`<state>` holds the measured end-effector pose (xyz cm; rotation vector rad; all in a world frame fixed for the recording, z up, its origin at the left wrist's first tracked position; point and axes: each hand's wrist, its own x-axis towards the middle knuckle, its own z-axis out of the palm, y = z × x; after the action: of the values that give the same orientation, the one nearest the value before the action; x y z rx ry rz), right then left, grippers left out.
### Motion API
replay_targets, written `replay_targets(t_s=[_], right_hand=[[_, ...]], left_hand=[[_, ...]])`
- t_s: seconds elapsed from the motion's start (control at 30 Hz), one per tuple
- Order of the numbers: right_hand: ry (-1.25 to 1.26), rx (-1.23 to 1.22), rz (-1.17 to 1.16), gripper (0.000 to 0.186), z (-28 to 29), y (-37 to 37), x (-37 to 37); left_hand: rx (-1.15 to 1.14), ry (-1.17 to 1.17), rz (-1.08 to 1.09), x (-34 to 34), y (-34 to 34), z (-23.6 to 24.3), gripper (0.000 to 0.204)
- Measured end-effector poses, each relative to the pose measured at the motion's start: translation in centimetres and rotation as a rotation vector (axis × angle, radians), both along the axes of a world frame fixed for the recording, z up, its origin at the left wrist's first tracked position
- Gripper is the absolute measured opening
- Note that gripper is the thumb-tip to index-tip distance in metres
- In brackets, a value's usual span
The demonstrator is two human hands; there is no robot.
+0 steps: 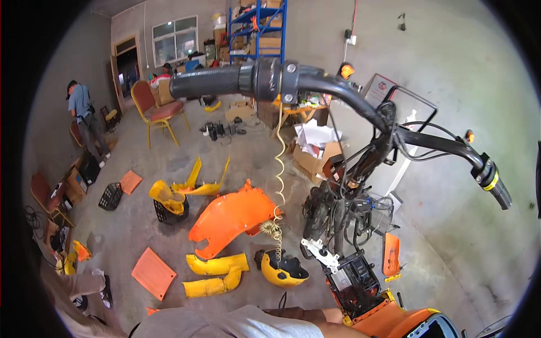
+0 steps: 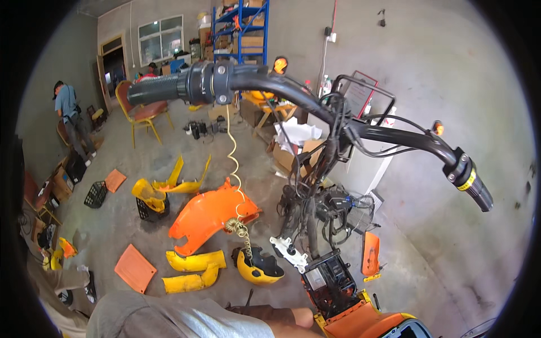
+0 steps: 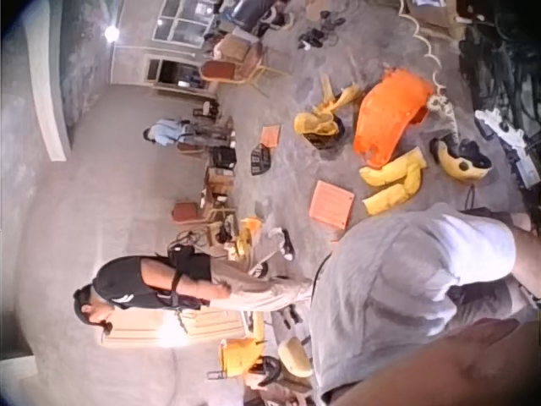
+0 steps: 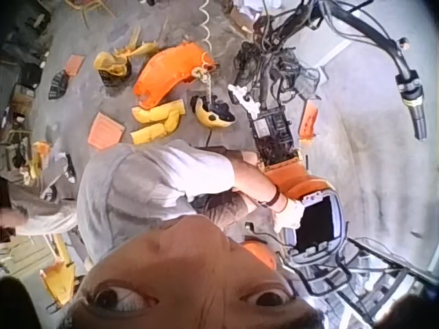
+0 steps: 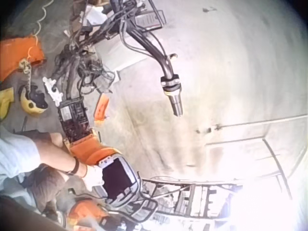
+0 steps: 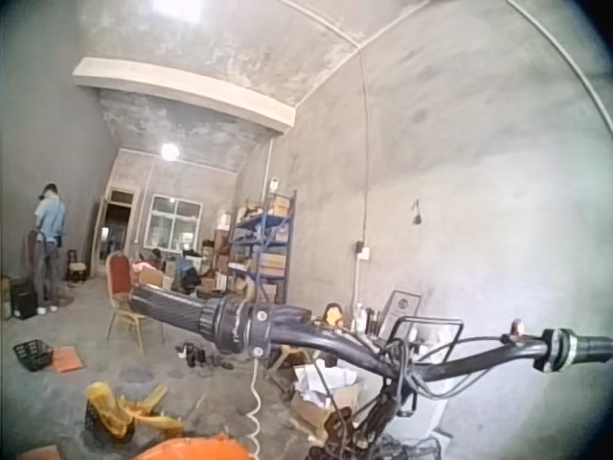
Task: Repairing and assembling parts of an orange electric scooter.
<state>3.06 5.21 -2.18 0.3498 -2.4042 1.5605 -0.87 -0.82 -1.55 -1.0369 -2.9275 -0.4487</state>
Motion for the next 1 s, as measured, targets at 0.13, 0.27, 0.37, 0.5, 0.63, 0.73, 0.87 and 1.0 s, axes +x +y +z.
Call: replay_targets(t_s=[0.13,0.27,0.37,0.5,0.63,0.73,0.87,1.0], right_hand=[[-0.038,-0.028,0.024,0.040,-0.9,0.0,-0.1],[-0.056,-0.030,0.055,0.040,-1.5,0.6,-0.2],[-0.076,-0.023,0.070,0.040,-1.8,1.1,-0.4],[-0.110,-0.025,0.087,0.041,-2.4,1.4,-0.4],[-0.144,-0.049,0.102,0.041,-3.1,1.6,-0.2],[-0.189,-0.062,0.109,0.041,-3.9,2.4,0.2],[-0.288,-0.093,0.099,0.042,-6.8,4.4,1.4],[-0.503,-0.142,0.053,0.042,-12.6,8.5,4.3]], left_hand=[[-0.001,-0.010,0.029,0.6,-0.5,1.0,0.068],[-0.007,-0.008,0.020,0.7,-0.6,1.5,0.070],[-0.020,0.003,0.030,0.9,-0.6,1.6,0.070],[-0.033,0.024,0.020,1.2,-0.7,2.0,0.069],[-0.053,-0.025,0.028,1.5,-1.0,2.8,0.069],[-0.033,-0.030,0.042,1.7,-1.3,2.9,0.068],[-0.051,-0.057,0.031,1.6,-1.0,2.9,0.068],[-0.047,-0.026,0.058,1.7,-1.0,2.8,0.067]])
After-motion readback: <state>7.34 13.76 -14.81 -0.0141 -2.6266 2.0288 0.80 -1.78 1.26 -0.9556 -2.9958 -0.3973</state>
